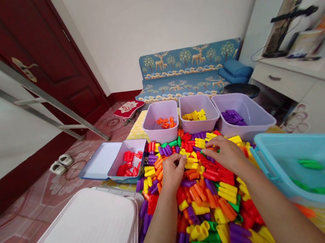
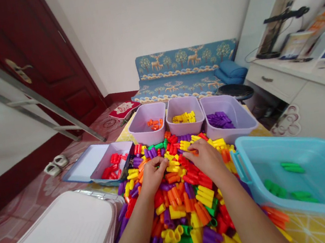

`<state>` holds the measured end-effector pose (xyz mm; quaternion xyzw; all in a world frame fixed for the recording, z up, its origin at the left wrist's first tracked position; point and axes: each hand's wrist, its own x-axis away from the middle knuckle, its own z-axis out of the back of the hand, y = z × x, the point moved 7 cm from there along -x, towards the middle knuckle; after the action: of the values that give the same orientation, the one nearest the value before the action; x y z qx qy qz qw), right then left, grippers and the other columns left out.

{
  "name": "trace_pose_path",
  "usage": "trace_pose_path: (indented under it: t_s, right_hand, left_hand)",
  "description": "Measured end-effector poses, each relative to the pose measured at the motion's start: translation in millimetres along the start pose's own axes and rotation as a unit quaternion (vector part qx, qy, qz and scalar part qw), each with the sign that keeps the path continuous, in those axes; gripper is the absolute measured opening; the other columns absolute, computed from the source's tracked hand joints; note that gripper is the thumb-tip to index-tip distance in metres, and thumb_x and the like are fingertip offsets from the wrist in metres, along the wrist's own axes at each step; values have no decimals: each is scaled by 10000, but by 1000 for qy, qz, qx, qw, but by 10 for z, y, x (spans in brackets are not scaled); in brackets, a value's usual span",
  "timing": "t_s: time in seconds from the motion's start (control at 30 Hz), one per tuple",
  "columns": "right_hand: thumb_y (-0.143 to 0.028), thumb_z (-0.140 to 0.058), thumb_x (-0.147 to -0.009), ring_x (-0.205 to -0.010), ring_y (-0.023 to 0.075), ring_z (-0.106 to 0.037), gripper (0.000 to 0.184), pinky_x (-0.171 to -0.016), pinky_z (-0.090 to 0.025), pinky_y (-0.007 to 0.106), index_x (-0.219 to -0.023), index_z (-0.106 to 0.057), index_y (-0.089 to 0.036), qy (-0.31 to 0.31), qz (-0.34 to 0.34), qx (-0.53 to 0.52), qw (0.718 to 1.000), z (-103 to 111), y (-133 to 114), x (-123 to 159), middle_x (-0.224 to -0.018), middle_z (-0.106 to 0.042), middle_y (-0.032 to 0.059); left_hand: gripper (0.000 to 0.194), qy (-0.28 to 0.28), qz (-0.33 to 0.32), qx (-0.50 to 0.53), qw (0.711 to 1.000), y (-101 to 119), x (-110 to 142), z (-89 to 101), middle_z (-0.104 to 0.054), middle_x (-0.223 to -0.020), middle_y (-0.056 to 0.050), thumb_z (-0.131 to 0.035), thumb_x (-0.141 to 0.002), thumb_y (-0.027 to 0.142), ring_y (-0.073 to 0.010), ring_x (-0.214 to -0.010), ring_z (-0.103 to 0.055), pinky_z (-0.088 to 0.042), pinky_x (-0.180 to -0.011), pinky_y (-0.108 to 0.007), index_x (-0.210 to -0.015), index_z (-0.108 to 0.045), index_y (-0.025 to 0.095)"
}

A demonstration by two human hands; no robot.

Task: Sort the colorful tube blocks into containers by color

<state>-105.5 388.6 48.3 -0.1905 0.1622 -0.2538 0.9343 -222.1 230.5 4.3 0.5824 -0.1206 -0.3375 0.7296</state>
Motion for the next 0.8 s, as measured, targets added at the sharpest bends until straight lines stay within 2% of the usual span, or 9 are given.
trace_pose_path:
  t_s: [0.07, 0.13, 0.17, 0.37, 0.5, 0.63, 0.67, 0.73, 0.8]
  right_hand:
    - [-301, -560, -859, -1052, 260, -622, 362, -894, -487, 375, -1185, -642, -166, 68, -19, 33, 997, 78, 70, -67, -1322, -560, 122]
    - [-192, -533, -852, -1116, 267, -592, 476, -922, -476, 388, -1326, -532, -162, 72, -23, 60, 995, 54, 101, -127, -1424, -471, 129]
    - [-164, -527, -846, -1129, 267, -585, 493, -929, -470, 386, -1340, -520, -166, 57, -23, 72, 996, 19, 107, -150, -1420, -476, 128]
    - [-247, -585, -830, -980, 254, -651, 292, -823, -483, 345, -1100, -695, -259, -24, -50, 111, 992, -131, 98, -129, -1100, -665, 81]
    - [-238, -532, -835, -954, 253, -668, 262, -804, -478, 347, -1007, -726, -274, -21, -45, 89, 995, -43, 48, -106, -1029, -720, 55]
    - [-220, -571, -770, -839, 248, -690, 206, -746, -490, 344, -847, -756, -267, -38, -15, 26, 999, 109, -8, -226, -891, -756, 26]
    - [-220, -574, -761, -807, 240, -691, 197, -734, -496, 339, -824, -757, -254, -20, -12, -2, 1000, 178, -19, -274, -859, -755, 29]
    - [-226, -550, -772, -758, 215, -690, 233, -715, -514, 324, -889, -752, -218, 71, -16, -92, 993, 371, -28, -352, -866, -747, 48]
    - [-233, -510, -801, -759, 190, -692, 323, -720, -533, 311, -1052, -709, -185, 188, -12, -197, 962, 546, -28, -356, -985, -725, 76]
  left_hand:
    - [279, 0, 1, -3, 1000, -1, 2, 0, -595, -619, -6, -549, -826, 351, -133, -602, -523, -374, -583, -229, -658, -629, 143]
    - [282, 0, 1, -5, 1000, 3, 4, -1, -597, -619, -7, -548, -824, 352, -135, -605, -526, -376, -586, -230, -652, -627, 144]
    - [282, 0, 1, -5, 1000, 6, 4, -1, -600, -621, -8, -547, -825, 353, -135, -606, -528, -376, -587, -230, -653, -628, 143]
    - [274, 2, 6, 2, 1000, -5, 1, 4, -612, -630, -8, -556, -820, 350, -136, -614, -541, -380, -588, -227, -660, -640, 144]
    - [279, 0, 6, 4, 1000, -17, 5, 0, -607, -624, -7, -556, -824, 351, -134, -608, -539, -380, -584, -227, -658, -637, 142]
    - [284, -2, 7, 4, 1000, -32, 7, -6, -600, -619, -6, -553, -828, 357, -132, -599, -532, -376, -575, -226, -662, -633, 140]
    - [285, -3, 6, 4, 1000, -35, 5, -7, -600, -622, -7, -551, -830, 357, -133, -601, -533, -377, -576, -226, -665, -633, 139]
    - [285, -3, 4, 3, 1000, -43, 2, -9, -605, -629, -10, -548, -834, 357, -135, -608, -538, -380, -580, -228, -672, -634, 139]
    - [286, -4, 1, 1, 1000, -48, 0, -8, -609, -632, -12, -547, -837, 357, -136, -612, -542, -384, -583, -228, -674, -635, 139]
